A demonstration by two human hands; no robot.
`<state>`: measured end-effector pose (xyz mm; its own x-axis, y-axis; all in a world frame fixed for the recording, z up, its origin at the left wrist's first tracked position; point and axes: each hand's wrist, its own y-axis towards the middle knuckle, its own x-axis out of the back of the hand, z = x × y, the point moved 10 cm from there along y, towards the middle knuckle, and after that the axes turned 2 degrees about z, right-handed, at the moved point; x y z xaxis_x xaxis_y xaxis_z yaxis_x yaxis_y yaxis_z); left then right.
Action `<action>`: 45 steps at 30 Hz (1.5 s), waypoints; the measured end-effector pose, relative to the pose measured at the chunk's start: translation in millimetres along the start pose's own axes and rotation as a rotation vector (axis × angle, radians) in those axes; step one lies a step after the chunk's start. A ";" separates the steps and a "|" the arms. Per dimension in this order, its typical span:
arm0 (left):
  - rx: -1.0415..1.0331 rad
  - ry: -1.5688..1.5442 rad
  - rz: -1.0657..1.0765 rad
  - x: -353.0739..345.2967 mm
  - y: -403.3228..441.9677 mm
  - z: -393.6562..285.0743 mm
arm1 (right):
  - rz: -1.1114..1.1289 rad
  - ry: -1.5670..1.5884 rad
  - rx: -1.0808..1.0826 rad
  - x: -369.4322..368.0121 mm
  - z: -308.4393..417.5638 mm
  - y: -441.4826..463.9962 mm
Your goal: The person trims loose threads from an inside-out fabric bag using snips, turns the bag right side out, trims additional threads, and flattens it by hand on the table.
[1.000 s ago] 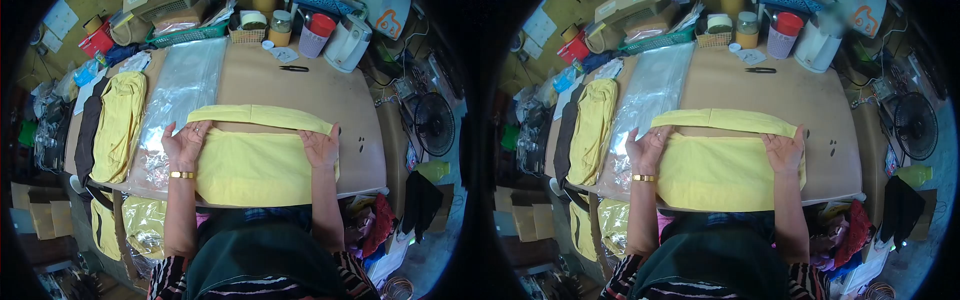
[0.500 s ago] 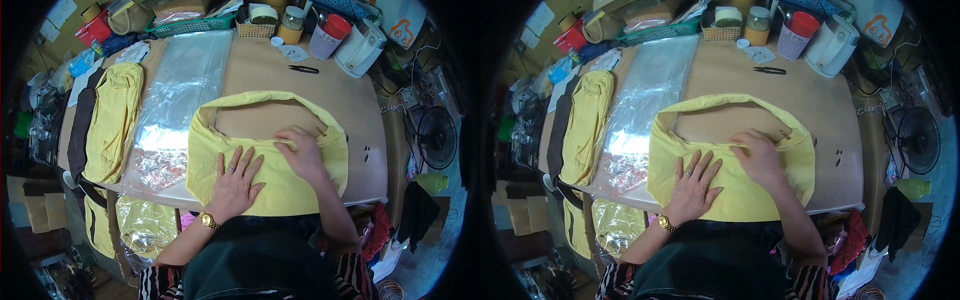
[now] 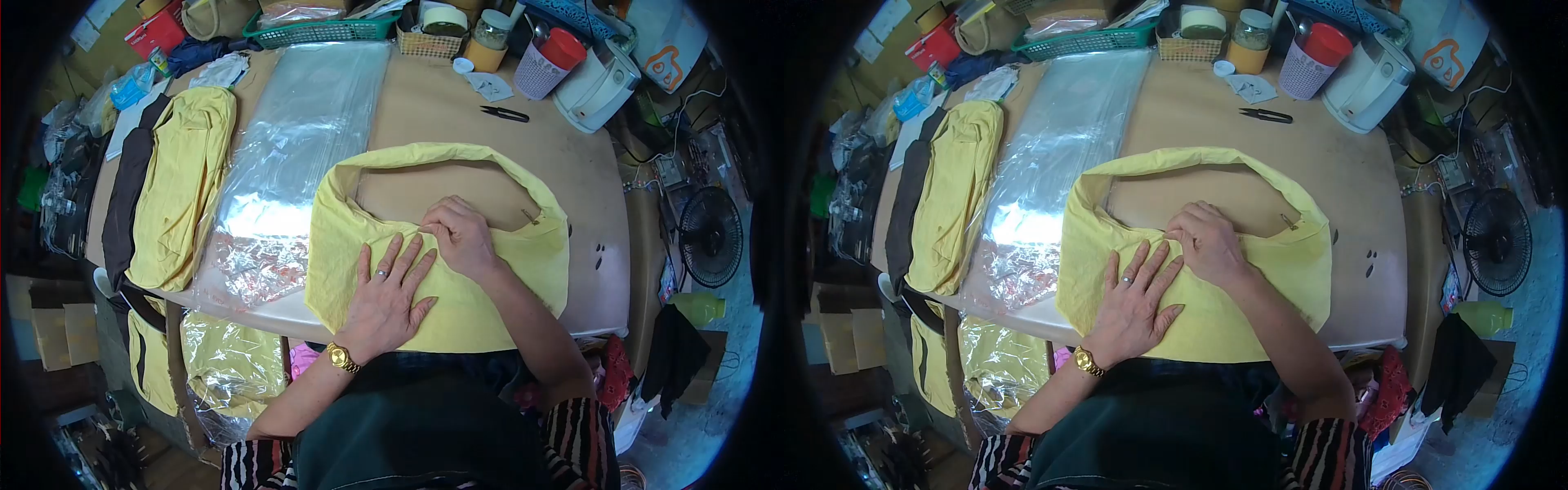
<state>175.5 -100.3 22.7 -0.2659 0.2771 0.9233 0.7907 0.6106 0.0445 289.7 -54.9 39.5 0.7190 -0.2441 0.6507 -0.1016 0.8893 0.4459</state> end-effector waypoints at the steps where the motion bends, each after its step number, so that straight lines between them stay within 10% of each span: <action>1: -0.010 -0.004 -0.008 0.8 0.0 -0.7 | -0.021 0.107 -0.089 1.1 -8.8 -1.3; 7: -0.016 0.008 0.006 -0.3 -0.9 -1.0 | -0.320 0.657 -0.432 22.7 -65.8 -11.1; 11: -0.026 -0.051 -0.062 16.2 -0.5 -2.7 | -0.303 0.669 -0.174 102.1 -60.2 13.8; 14: 0.101 -0.398 -0.137 30.6 16.1 23.1 | -0.104 -0.139 -0.593 153.5 -96.8 40.7; 19: -0.164 -0.019 -0.409 46.0 52.5 20.5 | -0.148 -0.823 -0.087 126.0 -205.6 54.4; 22: -0.021 -0.254 -0.346 35.0 64.0 45.2 | 0.085 -0.663 -0.460 121.9 -187.7 58.9; 28: -0.103 -0.270 -0.263 54.2 66.0 54.8 | 0.152 -0.858 -0.272 118.3 -229.9 72.8; 31: -0.089 -0.471 -0.069 28.3 73.9 81.5 | -0.198 0.042 -0.777 143.3 -184.1 63.6; 34: -0.072 -0.499 0.036 24.3 79.8 82.2 | -0.145 0.504 -0.605 105.6 -109.1 59.1; 38: -0.066 -0.558 0.117 16.8 84.7 88.4 | 0.318 0.357 -0.459 26.6 -31.2 34.1; 45: -0.075 -0.618 0.185 11.3 86.0 92.2 | 0.349 0.065 -0.108 -11.2 -1.7 33.6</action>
<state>189.7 23.7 1.8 -0.3723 0.7621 0.5297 0.8844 0.4645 -0.0467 279.4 -21.6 46.2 0.6962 0.1027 0.7104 -0.2778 0.9512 0.1347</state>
